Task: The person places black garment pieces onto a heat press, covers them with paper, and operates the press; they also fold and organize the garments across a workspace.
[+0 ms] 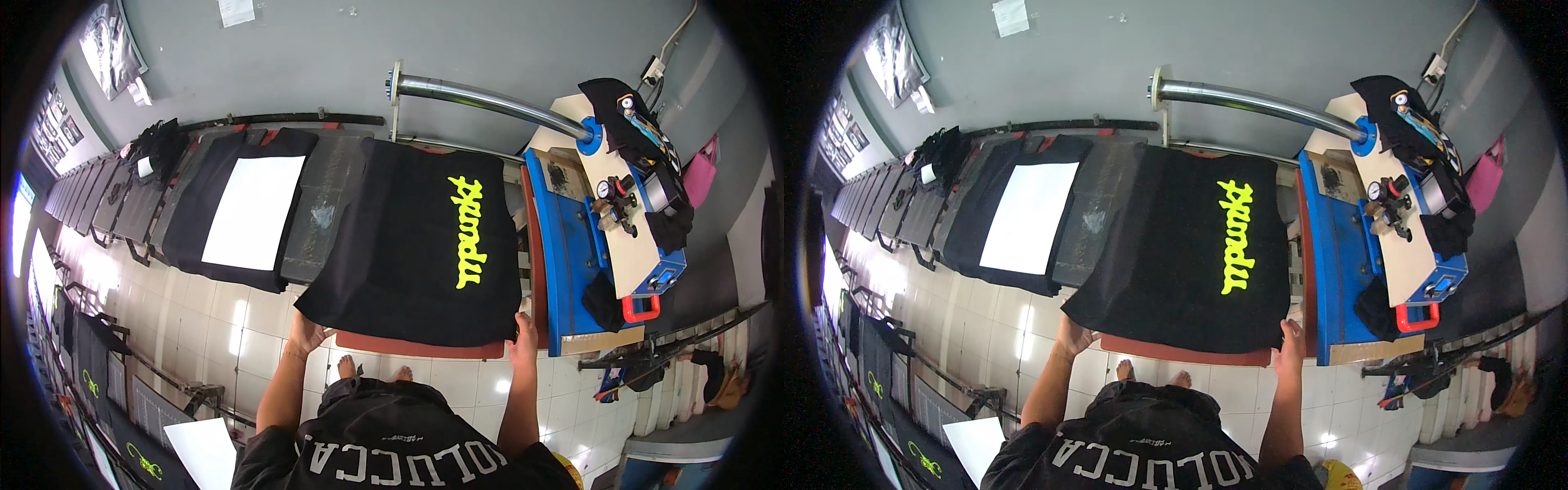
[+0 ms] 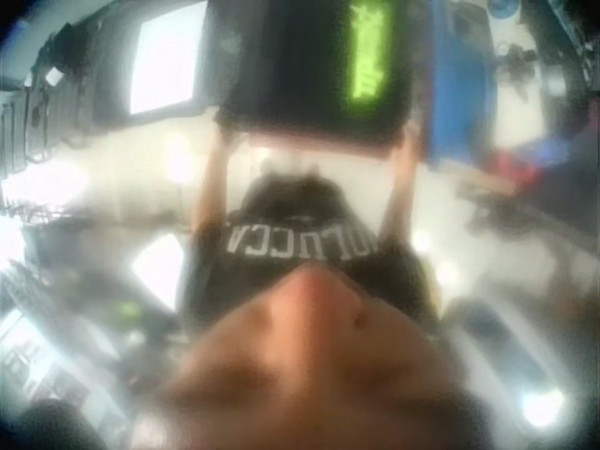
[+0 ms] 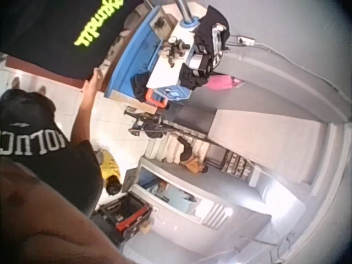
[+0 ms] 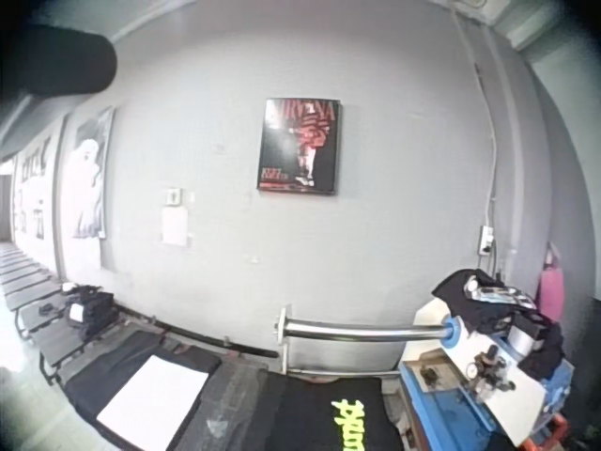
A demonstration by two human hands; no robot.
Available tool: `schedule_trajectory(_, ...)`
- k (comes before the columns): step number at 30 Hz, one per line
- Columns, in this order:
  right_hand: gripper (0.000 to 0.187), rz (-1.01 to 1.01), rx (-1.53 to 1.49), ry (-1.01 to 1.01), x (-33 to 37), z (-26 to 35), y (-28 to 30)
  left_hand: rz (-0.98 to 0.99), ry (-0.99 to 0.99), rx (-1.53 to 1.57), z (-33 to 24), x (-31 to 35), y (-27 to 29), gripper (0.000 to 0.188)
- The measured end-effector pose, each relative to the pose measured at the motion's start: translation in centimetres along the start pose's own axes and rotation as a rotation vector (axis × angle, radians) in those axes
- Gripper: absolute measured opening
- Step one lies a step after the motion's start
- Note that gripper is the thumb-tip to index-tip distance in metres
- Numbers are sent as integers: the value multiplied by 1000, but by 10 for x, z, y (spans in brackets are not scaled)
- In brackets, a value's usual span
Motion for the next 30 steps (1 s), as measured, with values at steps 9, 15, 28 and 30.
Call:
schedule_trajectory(9, 22, 155, 326, 3, 8, -9, 12, -209, -180, -126, -50, 23, 19, 29)
schedule_trajectory(15, 27, 22, 457, 57, 21, -25, 54, -253, -165, -148, -25, 39, 36, 22)
schedule_trajectory(28, 32, 67, 1176, 70, 27, -39, 74, -1136, -173, -1335, -33, 149, 175, 46)
schedule_trajectory(30, 35, 60, 1309, 56, 56, -4, 28, -1596, 161, -1526, -48, 239, 181, 85)
Point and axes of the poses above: each hand's wrist, its own x-axis away from the middle knuckle, its own y-axis out of the back of the hand, z = x × y, the point moved 9 cm from there along -x, towards the middle knuckle, and after that the axes turned 4 degrees about y, right-handed, at the moved point
